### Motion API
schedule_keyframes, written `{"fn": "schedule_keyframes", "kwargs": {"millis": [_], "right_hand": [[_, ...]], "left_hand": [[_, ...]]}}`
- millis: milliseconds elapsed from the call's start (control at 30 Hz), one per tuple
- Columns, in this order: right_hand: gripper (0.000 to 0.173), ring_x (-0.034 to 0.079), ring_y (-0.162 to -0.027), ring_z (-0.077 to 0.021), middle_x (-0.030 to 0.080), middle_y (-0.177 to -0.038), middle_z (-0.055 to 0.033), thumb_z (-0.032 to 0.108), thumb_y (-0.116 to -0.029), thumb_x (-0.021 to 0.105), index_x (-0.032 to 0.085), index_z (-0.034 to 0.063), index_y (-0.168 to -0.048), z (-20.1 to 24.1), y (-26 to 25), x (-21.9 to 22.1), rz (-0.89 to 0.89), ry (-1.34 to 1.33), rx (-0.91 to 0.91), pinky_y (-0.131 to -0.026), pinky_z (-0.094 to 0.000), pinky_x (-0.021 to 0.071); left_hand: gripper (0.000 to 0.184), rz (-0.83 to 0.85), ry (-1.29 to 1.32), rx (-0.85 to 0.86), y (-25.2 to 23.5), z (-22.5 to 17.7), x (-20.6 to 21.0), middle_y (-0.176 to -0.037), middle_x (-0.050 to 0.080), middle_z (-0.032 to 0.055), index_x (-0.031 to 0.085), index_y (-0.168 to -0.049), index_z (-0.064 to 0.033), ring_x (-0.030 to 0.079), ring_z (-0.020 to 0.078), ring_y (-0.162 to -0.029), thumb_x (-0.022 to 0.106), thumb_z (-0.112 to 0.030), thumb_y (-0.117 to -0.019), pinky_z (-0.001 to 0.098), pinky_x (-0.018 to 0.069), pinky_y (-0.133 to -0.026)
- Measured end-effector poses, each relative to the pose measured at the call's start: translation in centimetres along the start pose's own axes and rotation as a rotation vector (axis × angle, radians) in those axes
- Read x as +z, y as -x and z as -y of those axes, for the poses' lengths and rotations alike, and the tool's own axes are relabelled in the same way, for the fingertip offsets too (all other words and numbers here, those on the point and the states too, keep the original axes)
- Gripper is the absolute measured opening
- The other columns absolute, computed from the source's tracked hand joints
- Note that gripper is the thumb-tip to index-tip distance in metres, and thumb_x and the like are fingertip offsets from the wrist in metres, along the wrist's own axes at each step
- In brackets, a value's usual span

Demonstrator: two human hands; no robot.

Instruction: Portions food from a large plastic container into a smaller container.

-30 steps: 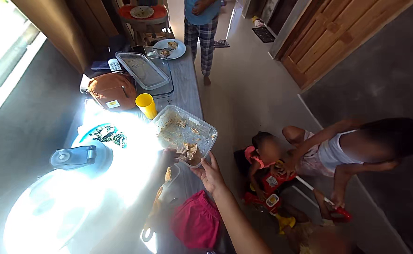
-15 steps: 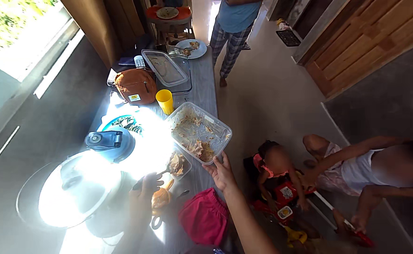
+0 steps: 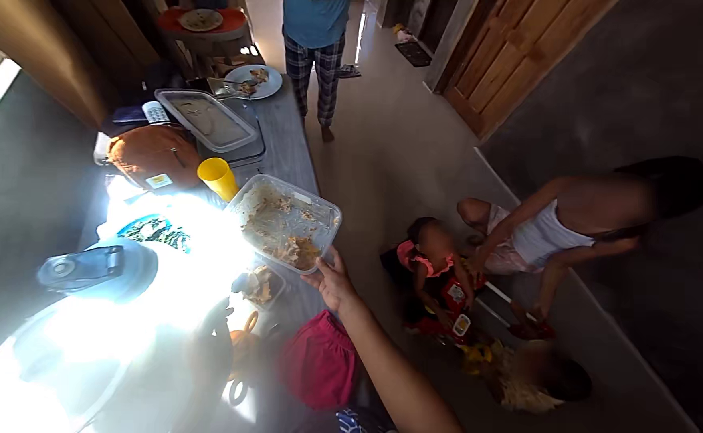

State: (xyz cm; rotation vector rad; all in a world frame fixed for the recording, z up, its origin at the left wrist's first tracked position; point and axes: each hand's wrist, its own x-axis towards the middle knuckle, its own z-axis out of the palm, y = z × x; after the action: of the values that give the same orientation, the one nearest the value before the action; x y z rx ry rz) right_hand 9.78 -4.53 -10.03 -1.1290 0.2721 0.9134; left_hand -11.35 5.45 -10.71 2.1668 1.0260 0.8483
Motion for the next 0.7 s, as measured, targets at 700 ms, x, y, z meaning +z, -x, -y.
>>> {"fn": "schedule_keyframes", "kwargs": {"millis": [700], "right_hand": [[0.061, 0.07, -0.092, -0.0288, 0.045, -0.144, -0.0249, 0.008, -0.1091, 0.043, 0.015, 0.0206, -0.162, -0.4, -0.4, 0.1, -0.016, 0.006, 0.006, -0.074, -0.0378, 0.0604]], "left_hand": [[0.028, 0.192, -0.216, 0.196, -0.6, -0.5, -1.5, -0.097, 0.076, 0.0222, 0.074, -0.112, 0.0044, 0.075, 0.0397, -0.086, 0.053, -0.01, -0.1023, 0.0541, 0.0594, -0.075]]}}
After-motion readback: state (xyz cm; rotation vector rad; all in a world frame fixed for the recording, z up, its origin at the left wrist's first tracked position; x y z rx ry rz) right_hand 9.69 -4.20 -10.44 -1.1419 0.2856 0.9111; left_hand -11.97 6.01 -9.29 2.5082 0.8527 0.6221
